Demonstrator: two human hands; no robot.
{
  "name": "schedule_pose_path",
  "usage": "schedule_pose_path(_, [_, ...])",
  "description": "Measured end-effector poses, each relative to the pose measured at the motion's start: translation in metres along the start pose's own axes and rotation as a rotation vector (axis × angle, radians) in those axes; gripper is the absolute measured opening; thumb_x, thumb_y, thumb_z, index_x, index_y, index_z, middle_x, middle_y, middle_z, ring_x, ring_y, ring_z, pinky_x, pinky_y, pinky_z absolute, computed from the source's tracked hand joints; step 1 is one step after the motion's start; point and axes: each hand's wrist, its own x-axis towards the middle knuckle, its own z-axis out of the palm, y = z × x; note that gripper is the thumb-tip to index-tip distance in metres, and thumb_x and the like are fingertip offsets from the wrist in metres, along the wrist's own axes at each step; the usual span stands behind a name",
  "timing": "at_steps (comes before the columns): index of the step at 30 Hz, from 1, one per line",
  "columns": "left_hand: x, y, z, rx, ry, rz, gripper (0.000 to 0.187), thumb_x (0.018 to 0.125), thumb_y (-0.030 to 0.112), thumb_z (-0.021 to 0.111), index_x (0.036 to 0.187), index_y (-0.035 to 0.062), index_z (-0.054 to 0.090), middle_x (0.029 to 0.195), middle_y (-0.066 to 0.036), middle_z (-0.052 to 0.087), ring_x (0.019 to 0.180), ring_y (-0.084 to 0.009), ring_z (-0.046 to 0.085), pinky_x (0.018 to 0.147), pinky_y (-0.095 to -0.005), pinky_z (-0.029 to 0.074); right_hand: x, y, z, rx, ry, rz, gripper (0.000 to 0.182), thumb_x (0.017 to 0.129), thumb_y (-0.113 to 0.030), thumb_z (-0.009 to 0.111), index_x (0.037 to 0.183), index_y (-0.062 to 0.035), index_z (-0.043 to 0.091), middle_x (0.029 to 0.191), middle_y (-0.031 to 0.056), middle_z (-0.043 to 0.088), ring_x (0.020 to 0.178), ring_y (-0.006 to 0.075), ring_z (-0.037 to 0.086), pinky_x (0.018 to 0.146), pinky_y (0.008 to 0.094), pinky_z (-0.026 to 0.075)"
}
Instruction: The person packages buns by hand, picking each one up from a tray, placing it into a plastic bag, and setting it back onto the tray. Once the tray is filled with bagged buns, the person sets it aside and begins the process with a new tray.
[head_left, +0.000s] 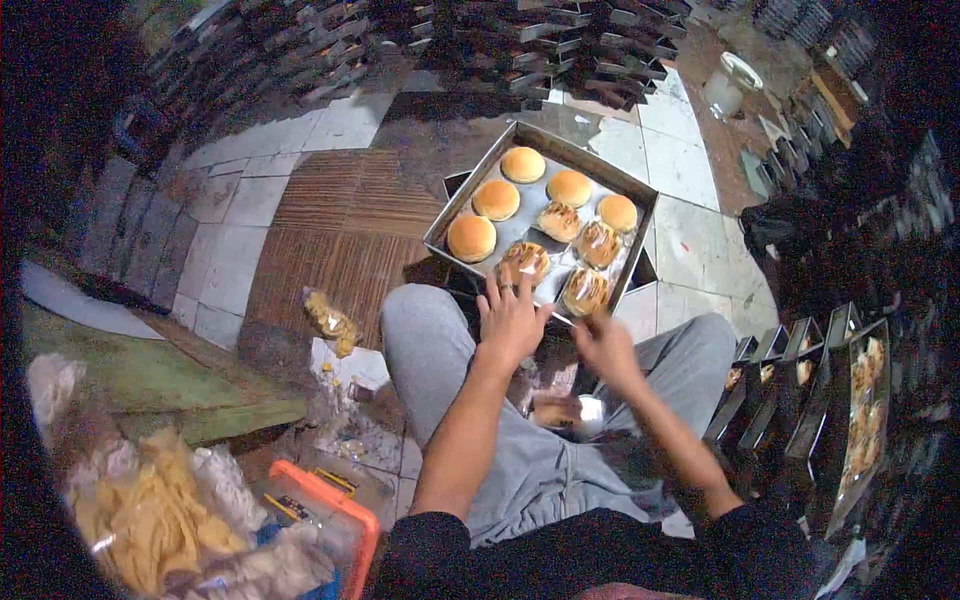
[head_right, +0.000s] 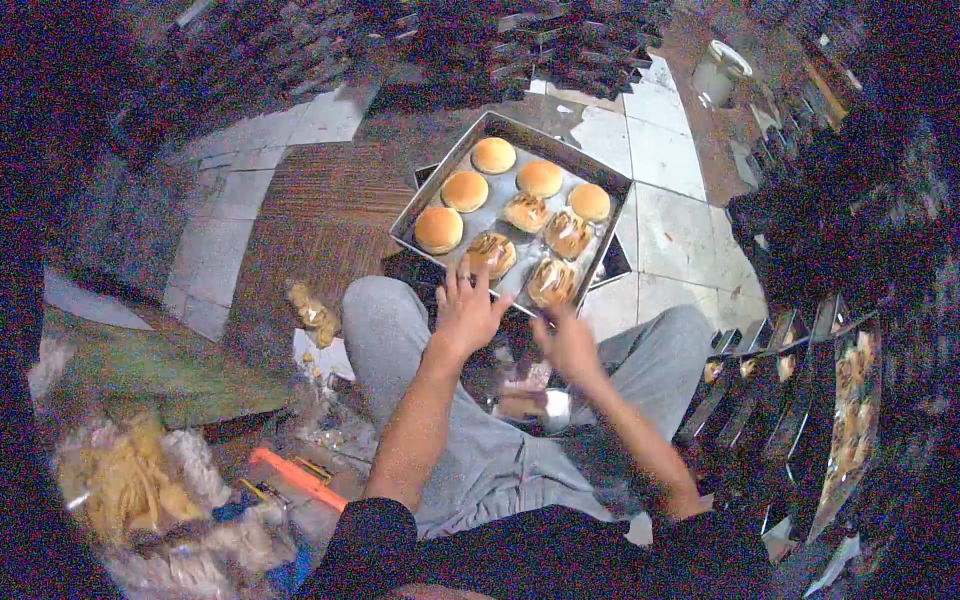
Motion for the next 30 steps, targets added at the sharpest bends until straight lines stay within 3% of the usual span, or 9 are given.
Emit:
schedule_pose_path(6, [0.009, 0.015, 0.038, 0.257, -0.269, -0.024, 0.076, 0.095, 0.048, 0.063, 0.148, -0.0026, 0.041, 0.160, -0.032, 0.027, 0.150, -0.0466, 0.024, 0.116, -0.0661, 0.020, -0.127, 0.003, 0.030, -0.429, -0.462, -0.234, 0.026, 0.086, -0.012, 0.064, 0.107, 0.0004, 0.068, 0.115, 0.0229, 0.060, 0.107, 0.0408, 0.060, 0.086, 0.0477, 0.052])
schedule_pose_path(8, [-0.006, 0.029, 0.038, 0.270, -0.164, 0.060, 0.070, 0.095, 0.045, 0.064, 0.143, -0.0037, 0.047, 0.154, -0.032, 0.037, 0.148, -0.0468, 0.027, 0.117, -0.0609, 0.022, -0.128, 0.002, 0.033, -0.332, -0.433, -0.139, 0.032, 0.084, -0.011, 0.063, 0.114, -0.0002, 0.066, 0.116, 0.0205, 0.058, 0.109, 0.0381, 0.058, 0.088, 0.0474, 0.051])
schedule_pose_path(12, [-0.023, 0.043, 0.031, -0.043, -0.302, 0.198, 0.050, 0.097, 0.038, 0.063, 0.130, 0.0013, 0.058, 0.129, -0.027, 0.059, 0.126, -0.0447, 0.052, 0.104, -0.0515, 0.040, -0.129, 0.008, 0.034, -0.349, -0.372, -0.330, 0.036, 0.081, -0.010, 0.063, 0.115, -0.0012, 0.063, 0.112, 0.0210, 0.058, 0.111, 0.0401, 0.055, 0.088, 0.0480, 0.048])
schedule_pose_path(14, [-0.038, 0.037, 0.026, -0.547, -0.671, 0.123, 0.048, 0.097, 0.042, 0.064, 0.124, 0.0024, 0.061, 0.125, -0.024, 0.062, 0.121, -0.0436, 0.055, 0.101, -0.0519, 0.043, -0.136, 0.010, 0.031, -0.216, -0.308, -0.221, 0.038, 0.078, -0.008, 0.065, 0.115, -0.0016, 0.063, 0.114, 0.0226, 0.059, 0.114, 0.0410, 0.055, 0.093, 0.0522, 0.045])
schedule_pose_path(18, [-0.062, 0.028, 0.020, -0.256, -0.841, 0.007, 0.047, 0.098, 0.044, 0.063, 0.119, 0.0025, 0.064, 0.119, -0.022, 0.065, 0.115, -0.0412, 0.060, 0.105, -0.0505, 0.041, -0.137, -0.003, 0.003, 0.184, -0.523, 0.178, 0.042, 0.073, -0.006, 0.067, 0.114, -0.0023, 0.063, 0.114, 0.0237, 0.060, 0.114, 0.0417, 0.055, 0.098, 0.0573, 0.041])
schedule_pose_path(20, [-0.073, 0.030, 0.019, -0.273, -0.628, 0.224, 0.045, 0.098, 0.046, 0.063, 0.111, 0.0032, 0.067, 0.108, -0.023, 0.069, 0.106, -0.0394, 0.065, 0.105, -0.0500, 0.040, -0.134, 0.028, 0.007, -0.149, -0.090, -0.427, 0.041, 0.070, -0.006, 0.068, 0.110, -0.0028, 0.064, 0.113, 0.0223, 0.063, 0.115, 0.0421, 0.056, 0.099, 0.0595, 0.041])
schedule_pose_path(23, [-0.066, 0.043, 0.008, -0.238, -0.488, 0.280, 0.037, 0.095, 0.044, 0.066, 0.098, 0.0067, 0.068, 0.095, -0.016, 0.071, 0.100, -0.0356, 0.066, 0.101, -0.0492, 0.039, -0.085, 0.005, -0.063, 0.160, 0.009, -0.246, 0.040, 0.068, -0.011, 0.076, 0.107, -0.0044, 0.070, 0.099, 0.0172, 0.063, 0.099, 0.0376, 0.059, 0.088, 0.0477, 0.046])
schedule_pose_path(26, [-0.050, 0.058, -0.013, -0.011, -0.115, 0.417, 0.023, 0.088, 0.033, 0.073, 0.083, 0.0113, 0.070, 0.082, -0.008, 0.072, 0.090, -0.0281, 0.066, 0.099, -0.0471, 0.039, -0.054, -0.029, -0.127, 0.294, -0.113, -0.112, 0.026, 0.082, -0.018, 0.077, 0.104, -0.0039, 0.073, 0.091, 0.0150, 0.067, 0.086, 0.0337, 0.067, 0.077, 0.0410, 0.053])
schedule_pose_path(30, [-0.024, 0.086, -0.053, 0.095, -0.060, 0.638, 0.019, 0.083, 0.023, 0.077, 0.099, 0.0135, 0.071, 0.087, -0.005, 0.072, 0.100, -0.0269, 0.066, 0.107, -0.0475, 0.037, -0.047, -0.044, -0.127, 0.291, -0.154, -0.328, 0.034, 0.085, -0.010, 0.075, 0.116, -0.0009, 0.069, 0.109, 0.0178, 0.070, 0.103, 0.0340, 0.069, 0.090, 0.0391, 0.054])
